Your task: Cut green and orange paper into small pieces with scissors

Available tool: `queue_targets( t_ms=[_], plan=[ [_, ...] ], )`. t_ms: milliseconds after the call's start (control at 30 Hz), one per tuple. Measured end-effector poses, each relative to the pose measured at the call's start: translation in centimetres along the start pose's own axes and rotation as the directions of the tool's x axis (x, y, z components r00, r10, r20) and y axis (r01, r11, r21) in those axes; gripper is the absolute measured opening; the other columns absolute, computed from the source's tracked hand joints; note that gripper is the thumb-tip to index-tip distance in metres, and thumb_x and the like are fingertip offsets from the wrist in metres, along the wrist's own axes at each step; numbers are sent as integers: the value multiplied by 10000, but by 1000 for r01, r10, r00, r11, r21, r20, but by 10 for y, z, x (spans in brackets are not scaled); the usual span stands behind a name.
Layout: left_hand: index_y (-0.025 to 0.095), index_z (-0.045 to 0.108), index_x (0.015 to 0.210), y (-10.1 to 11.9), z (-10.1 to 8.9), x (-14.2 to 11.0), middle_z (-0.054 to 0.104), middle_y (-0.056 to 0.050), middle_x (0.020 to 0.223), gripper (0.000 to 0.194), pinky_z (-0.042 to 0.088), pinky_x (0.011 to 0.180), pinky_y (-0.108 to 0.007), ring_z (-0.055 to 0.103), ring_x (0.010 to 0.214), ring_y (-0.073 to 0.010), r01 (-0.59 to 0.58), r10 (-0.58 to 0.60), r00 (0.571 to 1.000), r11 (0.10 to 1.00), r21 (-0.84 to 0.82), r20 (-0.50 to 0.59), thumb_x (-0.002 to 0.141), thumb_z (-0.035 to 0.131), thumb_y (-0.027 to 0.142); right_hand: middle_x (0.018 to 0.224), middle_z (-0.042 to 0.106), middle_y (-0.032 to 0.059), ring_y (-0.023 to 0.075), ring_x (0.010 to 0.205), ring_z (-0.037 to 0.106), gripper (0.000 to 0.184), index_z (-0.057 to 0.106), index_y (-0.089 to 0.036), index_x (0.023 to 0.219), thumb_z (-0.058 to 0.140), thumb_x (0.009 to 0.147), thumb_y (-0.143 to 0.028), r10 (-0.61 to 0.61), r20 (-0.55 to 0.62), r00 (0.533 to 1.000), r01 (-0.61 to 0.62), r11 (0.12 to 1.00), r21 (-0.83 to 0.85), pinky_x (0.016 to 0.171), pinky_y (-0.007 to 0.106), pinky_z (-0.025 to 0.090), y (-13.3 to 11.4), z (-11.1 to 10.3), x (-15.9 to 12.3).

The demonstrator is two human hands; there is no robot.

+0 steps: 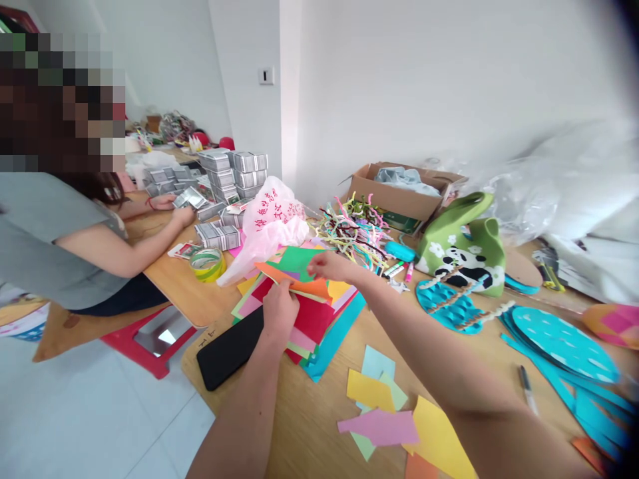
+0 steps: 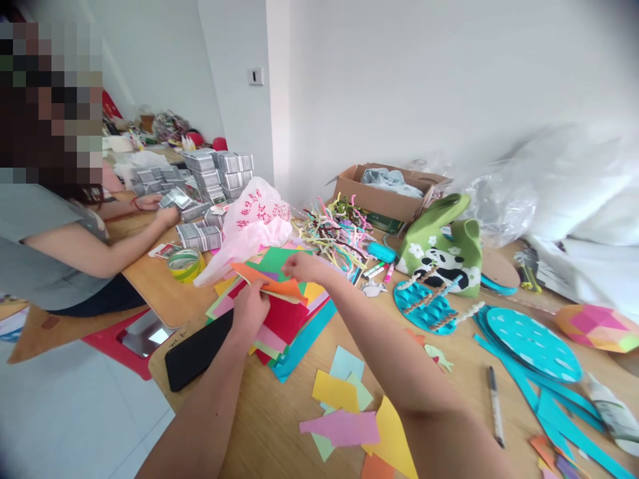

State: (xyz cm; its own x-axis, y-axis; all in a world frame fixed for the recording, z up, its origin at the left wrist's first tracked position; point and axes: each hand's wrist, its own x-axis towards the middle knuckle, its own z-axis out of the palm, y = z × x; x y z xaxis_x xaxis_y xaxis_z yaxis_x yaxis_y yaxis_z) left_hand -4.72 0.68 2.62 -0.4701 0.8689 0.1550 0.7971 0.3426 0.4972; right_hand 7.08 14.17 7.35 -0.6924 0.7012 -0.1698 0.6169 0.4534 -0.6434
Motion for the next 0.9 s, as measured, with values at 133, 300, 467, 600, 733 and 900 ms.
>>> queue_targets(
  t_ms=[133, 300, 467, 600, 733, 900],
  plan=[
    [174, 654, 1087, -1, -2, 2, 705, -122, 987, 347, 468, 828, -374, 642, 966, -279, 21, -20, 1000, 1000, -23, 15, 824, 439, 98, 762, 710, 138, 166, 522, 666, 229, 635, -91, 875, 524, 909, -289, 245, -146, 958, -238, 969, 64, 493, 288, 555, 24, -6, 11],
    [178, 696, 986, -2, -9, 3, 717, -113, 894, 309, 474, 803, -369, 653, 910, -281, 63, -66, 996, 996, -63, -57, 778, 482, 95, 598, 686, 110, 184, 465, 665, 216, 635, -80, 816, 608, 851, -292, 394, -196, 898, -389, 919, 66, 470, 267, 548, 38, 6, 15],
    [193, 724, 872, -8, -14, 6, 730, -80, 842, 320, 475, 786, -352, 660, 848, -262, 94, -138, 973, 970, -223, -187, 708, 487, 53, 655, 706, 121, 195, 553, 693, 254, 633, -71, 917, 613, 851, -315, 440, -268, 857, -438, 896, 71, 544, 253, 543, 40, 13, 21],
    [217, 722, 726, -21, -12, 12, 723, -31, 747, 313, 480, 750, -320, 657, 766, -223, 91, -244, 930, 878, -469, -275, 634, 478, 44, 808, 707, 113, 193, 697, 693, 318, 602, -70, 1064, 579, 895, -339, 479, -232, 847, -464, 878, 118, 640, 290, 554, 44, 17, 27],
    [203, 710, 669, -34, -4, 20, 695, -22, 673, 262, 485, 695, -311, 638, 725, -210, 34, -369, 882, 672, -740, -294, 600, 480, 99, 1147, 609, 89, 199, 947, 630, 307, 565, -146, 1184, 555, 928, -316, 507, -178, 843, -484, 860, 160, 798, 391, 541, 50, 17, 32],
    [168, 646, 624, -37, -5, 27, 642, -20, 613, 147, 501, 606, -312, 616, 623, -185, 31, -514, 843, 344, -938, -160, 573, 509, 156, 1198, 584, 93, 214, 1000, 612, 320, 554, -157, 1206, 563, 923, -307, 505, -197, 840, -488, 863, 132, 834, 416, 528, 50, 14, 34]
  ],
)
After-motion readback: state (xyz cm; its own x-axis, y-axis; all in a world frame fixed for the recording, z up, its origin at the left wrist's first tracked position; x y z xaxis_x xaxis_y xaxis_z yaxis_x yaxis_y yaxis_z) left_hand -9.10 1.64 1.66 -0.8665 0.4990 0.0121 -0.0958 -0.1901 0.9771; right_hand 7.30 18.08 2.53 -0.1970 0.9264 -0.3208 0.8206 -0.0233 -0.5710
